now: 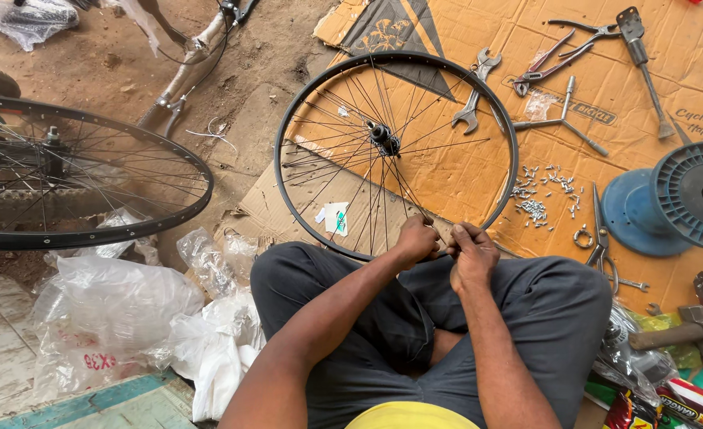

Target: The person sits on the floor and works on a bicycle wheel, inserting spokes and tightening the nipples by hand. The person rotates the wheel to access different sections and continues to adjust the spokes.

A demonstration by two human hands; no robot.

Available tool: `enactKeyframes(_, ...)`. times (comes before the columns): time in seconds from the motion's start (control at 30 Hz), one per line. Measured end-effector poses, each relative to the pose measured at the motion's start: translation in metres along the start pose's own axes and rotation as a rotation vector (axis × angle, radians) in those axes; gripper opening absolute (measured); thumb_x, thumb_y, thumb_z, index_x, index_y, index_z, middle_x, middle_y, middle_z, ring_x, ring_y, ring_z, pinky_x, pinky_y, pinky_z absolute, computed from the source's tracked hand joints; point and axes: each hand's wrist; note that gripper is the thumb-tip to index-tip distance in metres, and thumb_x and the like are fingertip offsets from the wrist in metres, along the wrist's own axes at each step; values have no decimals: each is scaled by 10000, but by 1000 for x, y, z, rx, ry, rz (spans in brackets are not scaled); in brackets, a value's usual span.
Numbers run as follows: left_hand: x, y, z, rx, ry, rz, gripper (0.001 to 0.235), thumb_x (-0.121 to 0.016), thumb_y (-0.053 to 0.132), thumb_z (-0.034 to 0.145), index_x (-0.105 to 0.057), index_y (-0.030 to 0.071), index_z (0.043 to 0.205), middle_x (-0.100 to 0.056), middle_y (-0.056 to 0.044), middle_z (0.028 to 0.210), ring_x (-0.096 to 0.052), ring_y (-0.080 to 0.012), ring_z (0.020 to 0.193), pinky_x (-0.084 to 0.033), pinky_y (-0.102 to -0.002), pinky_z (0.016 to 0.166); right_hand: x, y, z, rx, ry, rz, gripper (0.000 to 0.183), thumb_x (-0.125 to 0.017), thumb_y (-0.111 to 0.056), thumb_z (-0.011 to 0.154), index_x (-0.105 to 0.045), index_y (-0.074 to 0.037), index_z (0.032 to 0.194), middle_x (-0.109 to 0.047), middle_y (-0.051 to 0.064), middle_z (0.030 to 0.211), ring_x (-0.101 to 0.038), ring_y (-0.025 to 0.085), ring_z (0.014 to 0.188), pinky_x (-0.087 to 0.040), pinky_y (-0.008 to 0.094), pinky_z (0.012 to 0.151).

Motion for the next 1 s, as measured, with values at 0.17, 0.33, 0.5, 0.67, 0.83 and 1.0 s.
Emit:
enactKeyframes(0.17, -14, -23, 25, -170, 2, 220, 265, -624, 68, 898, -658, -123, 1078, -715, -177, 883, -707, -255, 746, -544, -388, 594, 12, -4, 7, 35, 64, -5, 110, -741, -23, 942, -710, -8, 1047, -718, 69, 867, -654, 127, 689, -531, 246, 566)
enactKeyframes(0.33, -21, -11, 14, -156, 115, 244, 227, -658, 3, 812, -538, -47, 998, -666, -216, 904, -688, -322, 768, -571, -458, 594, 3, -13, -3, 100, 68, -6, 142, -681, 35, 934, -702, 13, 1073, -731, 88, 890, -671, 133, 708, -553, 253, 600)
enactKeyframes(0.5, -3, 31, -7, -86, -184, 104, 120, -693, -48, 824, -594, -99, 780, -664, -281, 738, -646, -330, 563, -525, -432, 445, 6, -36, -36, 132, 21, -69, 153, -676, 47, 957, -703, 23, 1106, -710, 85, 907, -662, 133, 736, -552, 256, 643)
enactKeyframes(0.67, 27, 75, -24, -53, -426, -72, 121, -656, -44, 867, -710, -127, 797, -713, -236, 712, -714, -273, 566, -605, -406, 495, -1, -38, -56, 85, 21, -185, 160, -701, 39, 924, -723, 31, 1082, -728, 85, 908, -678, 133, 747, -563, 266, 642)
enactKeyframes(0.83, 14, 70, -26, -68, -299, -42, 99, -670, -83, 827, -664, -154, 758, -689, -246, 691, -687, -280, 526, -591, -416, 463, 9, -19, -51, 148, 5, -292, 153, -737, 66, 902, -737, 58, 1054, -726, 82, 907, -652, 126, 738, -539, 255, 678)
enactKeyframes(1.0, 9, 68, -19, -105, -335, -51, 74, -644, -54, 838, -611, -96, 787, -682, -213, 675, -681, -250, 523, -611, -406, 469, 10, -11, -43, 139, 38, -280, 122, -719, 84, 885, -730, 43, 1000, -721, 73, 881, -653, 124, 733, -532, 255, 656)
Point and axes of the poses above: each hand's wrist, its own z-axis towards the middle knuckle, its own x-axis out of the back of the hand, y = z × x
